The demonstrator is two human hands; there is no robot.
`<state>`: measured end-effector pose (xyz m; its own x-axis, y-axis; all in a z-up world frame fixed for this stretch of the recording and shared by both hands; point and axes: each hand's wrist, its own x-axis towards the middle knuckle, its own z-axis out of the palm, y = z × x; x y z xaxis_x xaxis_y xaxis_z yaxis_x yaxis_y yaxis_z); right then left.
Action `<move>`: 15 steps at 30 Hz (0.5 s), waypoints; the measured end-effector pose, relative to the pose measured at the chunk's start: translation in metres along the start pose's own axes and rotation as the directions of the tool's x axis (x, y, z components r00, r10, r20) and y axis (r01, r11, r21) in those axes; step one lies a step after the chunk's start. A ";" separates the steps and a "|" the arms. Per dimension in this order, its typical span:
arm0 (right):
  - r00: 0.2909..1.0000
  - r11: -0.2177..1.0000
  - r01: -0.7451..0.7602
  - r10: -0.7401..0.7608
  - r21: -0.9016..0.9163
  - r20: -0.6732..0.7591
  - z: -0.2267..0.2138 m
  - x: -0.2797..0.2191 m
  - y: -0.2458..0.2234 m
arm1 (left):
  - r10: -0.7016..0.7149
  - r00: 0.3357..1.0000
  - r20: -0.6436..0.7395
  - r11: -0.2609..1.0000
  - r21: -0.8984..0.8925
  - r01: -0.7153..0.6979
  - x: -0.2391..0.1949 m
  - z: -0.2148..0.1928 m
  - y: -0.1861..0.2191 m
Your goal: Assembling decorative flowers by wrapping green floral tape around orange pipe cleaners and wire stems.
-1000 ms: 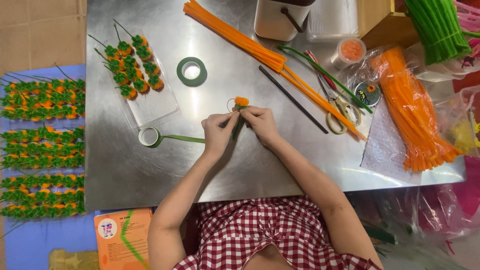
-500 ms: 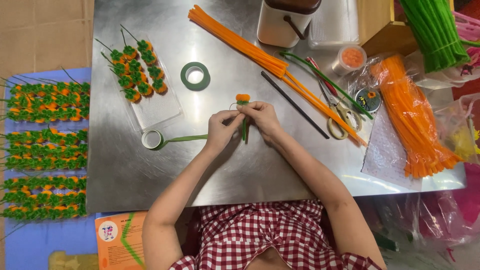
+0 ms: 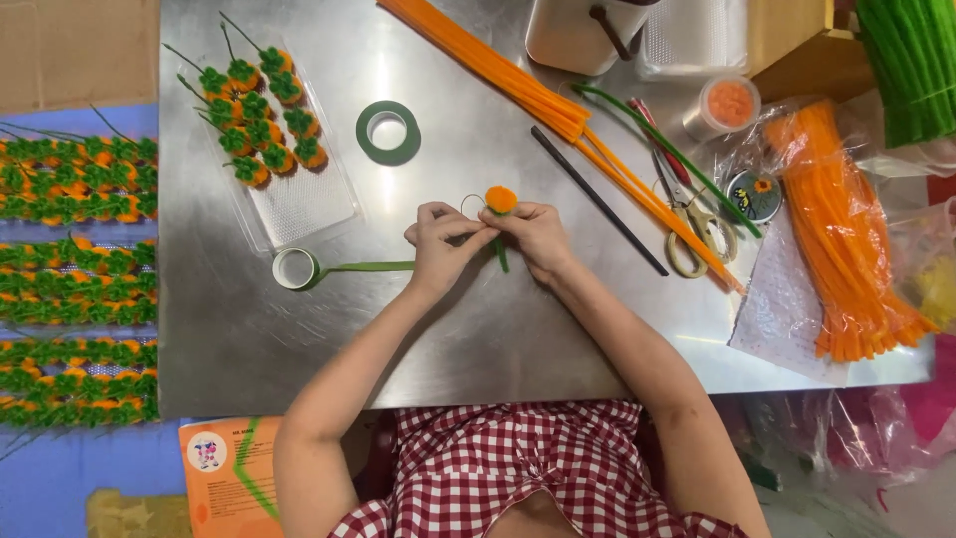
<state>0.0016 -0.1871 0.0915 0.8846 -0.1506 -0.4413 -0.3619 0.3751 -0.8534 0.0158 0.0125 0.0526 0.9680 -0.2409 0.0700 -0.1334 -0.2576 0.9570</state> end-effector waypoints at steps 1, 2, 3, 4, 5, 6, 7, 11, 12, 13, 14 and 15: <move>1.000 1.000 -0.005 0.005 0.001 0.001 0.001 0.000 0.005 | -0.004 1.000 0.000 1.000 0.001 0.004 -0.002 0.002 -0.003; 1.000 1.000 0.014 -0.013 0.002 -0.009 0.002 0.000 0.009 | -0.020 1.000 0.004 1.000 -0.006 0.020 -0.005 0.005 -0.006; 0.999 0.999 0.034 -0.034 0.004 -0.020 0.003 0.000 0.013 | -0.032 0.999 0.009 0.999 -0.013 0.032 -0.007 0.007 -0.008; 0.999 0.999 0.033 -0.032 0.005 -0.021 0.003 0.003 0.019 | -0.034 0.999 0.010 0.999 -0.013 0.034 -0.008 0.011 -0.013; 0.997 0.997 0.073 -0.072 0.007 -0.033 0.002 0.005 0.025 | -0.035 0.999 -0.015 0.999 0.040 0.036 -0.010 0.014 -0.018; 0.993 0.994 0.112 -0.112 0.008 -0.044 0.002 0.007 0.030 | -0.035 0.999 -0.040 0.995 0.092 0.039 -0.011 0.018 -0.022; 0.993 0.994 0.112 -0.112 0.008 -0.046 0.003 0.006 0.030 | -0.036 0.999 -0.038 0.995 0.091 0.039 -0.011 0.018 -0.021; 0.936 0.932 0.344 -0.332 -0.115 0.113 -0.006 0.007 0.032 | -0.008 0.998 -0.066 0.992 0.123 0.016 -0.010 0.013 -0.031; 0.871 0.882 0.457 -0.415 -0.120 0.263 -0.012 0.009 0.035 | 0.005 0.999 -0.042 0.994 0.107 0.000 -0.010 0.009 -0.036; 0.870 0.881 0.458 -0.416 -0.119 0.266 -0.015 0.009 0.031 | 0.006 0.999 -0.045 0.994 0.108 -0.001 -0.009 0.008 -0.041; 0.832 0.833 0.516 -0.434 -0.197 0.345 -0.017 0.009 0.027 | 0.017 1.000 -0.014 0.994 0.110 -0.015 -0.007 0.006 -0.045; 0.791 0.774 0.573 -0.438 -0.268 0.426 -0.020 0.009 0.024 | 0.025 1.000 0.016 0.993 0.111 -0.027 -0.007 0.005 -0.050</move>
<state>-0.0046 -0.1974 0.0615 0.9840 0.1064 0.1427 0.1478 -0.0414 -0.9882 0.0148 0.0227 0.0027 0.9609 -0.2619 0.0900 -0.1821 -0.3529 0.9177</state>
